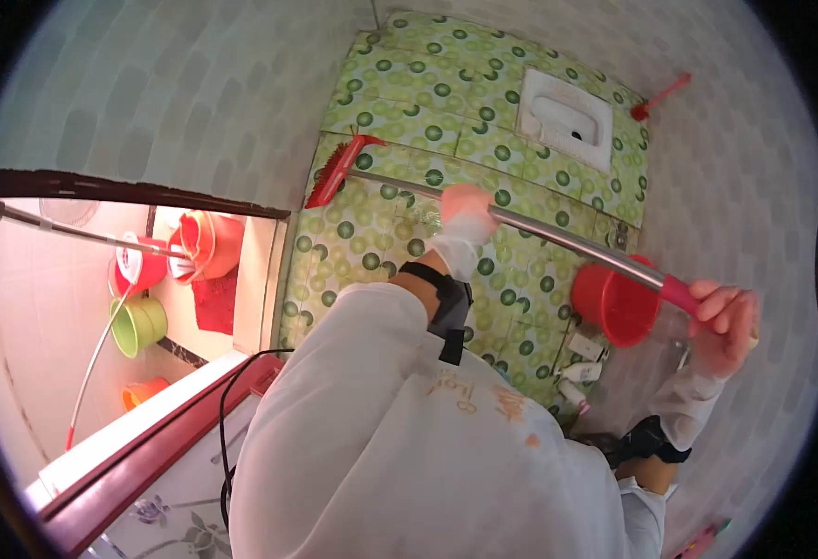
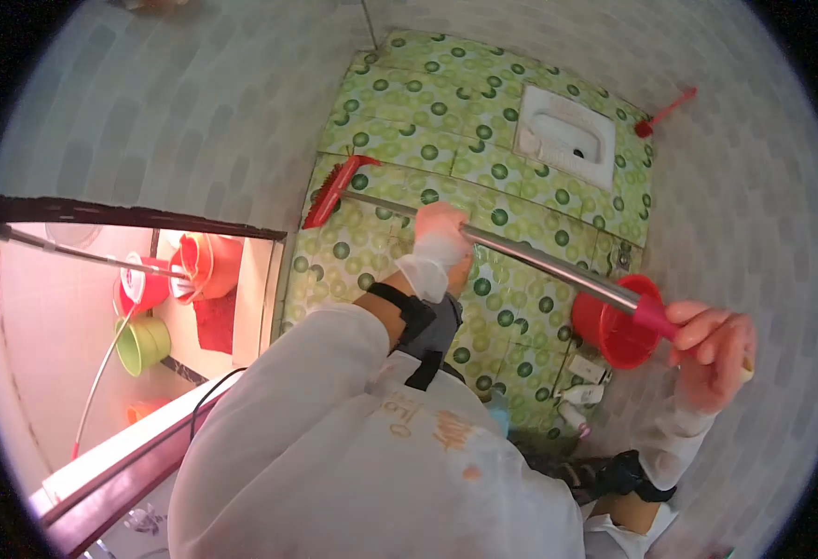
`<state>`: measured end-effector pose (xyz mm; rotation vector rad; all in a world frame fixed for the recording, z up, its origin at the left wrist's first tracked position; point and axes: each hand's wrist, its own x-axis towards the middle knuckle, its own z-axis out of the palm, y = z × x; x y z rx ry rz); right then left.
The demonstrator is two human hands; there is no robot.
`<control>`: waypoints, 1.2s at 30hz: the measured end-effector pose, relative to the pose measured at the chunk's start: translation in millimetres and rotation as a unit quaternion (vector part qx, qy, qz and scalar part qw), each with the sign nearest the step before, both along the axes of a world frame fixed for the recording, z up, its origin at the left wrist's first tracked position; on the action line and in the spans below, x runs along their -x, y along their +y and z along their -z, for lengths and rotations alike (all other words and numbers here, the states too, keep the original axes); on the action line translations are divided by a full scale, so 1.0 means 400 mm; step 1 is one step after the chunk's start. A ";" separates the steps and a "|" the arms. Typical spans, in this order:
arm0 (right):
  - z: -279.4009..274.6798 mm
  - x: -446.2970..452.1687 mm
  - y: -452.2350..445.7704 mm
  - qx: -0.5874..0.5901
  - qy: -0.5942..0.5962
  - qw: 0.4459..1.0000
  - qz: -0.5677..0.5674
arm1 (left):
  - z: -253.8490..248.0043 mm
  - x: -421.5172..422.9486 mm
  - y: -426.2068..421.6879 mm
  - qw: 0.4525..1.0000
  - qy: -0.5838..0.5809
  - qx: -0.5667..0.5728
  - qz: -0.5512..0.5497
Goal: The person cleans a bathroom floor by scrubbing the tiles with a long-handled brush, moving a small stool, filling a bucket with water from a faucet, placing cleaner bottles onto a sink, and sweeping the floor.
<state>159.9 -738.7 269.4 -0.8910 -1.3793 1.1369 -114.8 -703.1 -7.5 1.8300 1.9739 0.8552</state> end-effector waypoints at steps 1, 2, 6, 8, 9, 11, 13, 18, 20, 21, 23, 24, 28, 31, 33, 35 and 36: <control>-0.003 0.006 0.040 0.003 0.000 1.000 0.024 | 0.016 0.011 0.018 1.000 -0.002 0.001 -0.012; 0.009 0.021 0.088 0.004 -0.002 1.000 0.012 | 0.037 0.021 0.041 1.000 0.009 -0.001 -0.024; 0.045 0.075 0.310 -0.070 0.023 0.988 -0.132 | 0.047 0.076 0.137 0.995 0.009 0.031 -0.092; 0.022 0.093 0.401 -0.003 -0.016 0.989 -0.148 | 0.019 0.087 0.191 0.988 0.026 0.102 -0.116; 0.014 0.098 0.453 -0.044 -0.043 0.987 -0.149 | 0.007 0.089 0.229 0.987 0.022 0.096 -0.125; -0.021 0.063 0.580 -0.059 -0.004 0.978 -0.200 | -0.044 0.098 0.328 0.984 0.018 0.081 -0.155; -0.070 0.083 0.678 -0.038 0.034 0.959 -0.280 | -0.092 0.098 0.407 0.984 0.000 0.032 -0.177; 0.038 0.198 0.834 -0.084 0.026 0.950 -0.300 | -0.003 0.194 0.457 0.974 0.038 0.133 -0.179; 0.045 0.251 0.838 0.010 -0.040 0.961 -0.275 | 0.032 0.206 0.425 0.967 0.040 0.198 -0.156; 0.055 0.240 0.867 -0.019 -0.007 0.959 -0.282 | 0.018 0.197 0.442 0.966 0.043 0.193 -0.163; 0.037 0.170 0.938 -0.029 0.036 0.965 -0.256 | -0.021 0.158 0.477 0.965 0.067 0.172 -0.187; 0.019 0.170 0.960 -0.030 0.057 0.967 -0.248 | -0.064 0.150 0.507 0.961 0.065 0.175 -0.202; -0.019 0.225 1.009 -0.035 0.094 0.939 -0.328 | -0.092 0.173 0.574 0.967 0.011 0.156 -0.203; 0.044 0.277 1.007 -0.097 0.089 0.919 -0.371 | -0.037 0.181 0.563 0.965 -0.002 0.171 -0.198; 0.027 0.241 1.024 -0.084 0.053 0.939 -0.330 | -0.048 0.161 0.585 0.966 0.009 0.196 -0.170; 0.015 0.180 1.053 -0.094 0.011 0.965 -0.243 | -0.080 0.120 0.628 0.948 0.062 0.263 -0.166; 0.012 0.144 1.080 -0.121 0.006 0.972 -0.201 | -0.091 0.110 0.654 0.947 0.065 0.261 -0.174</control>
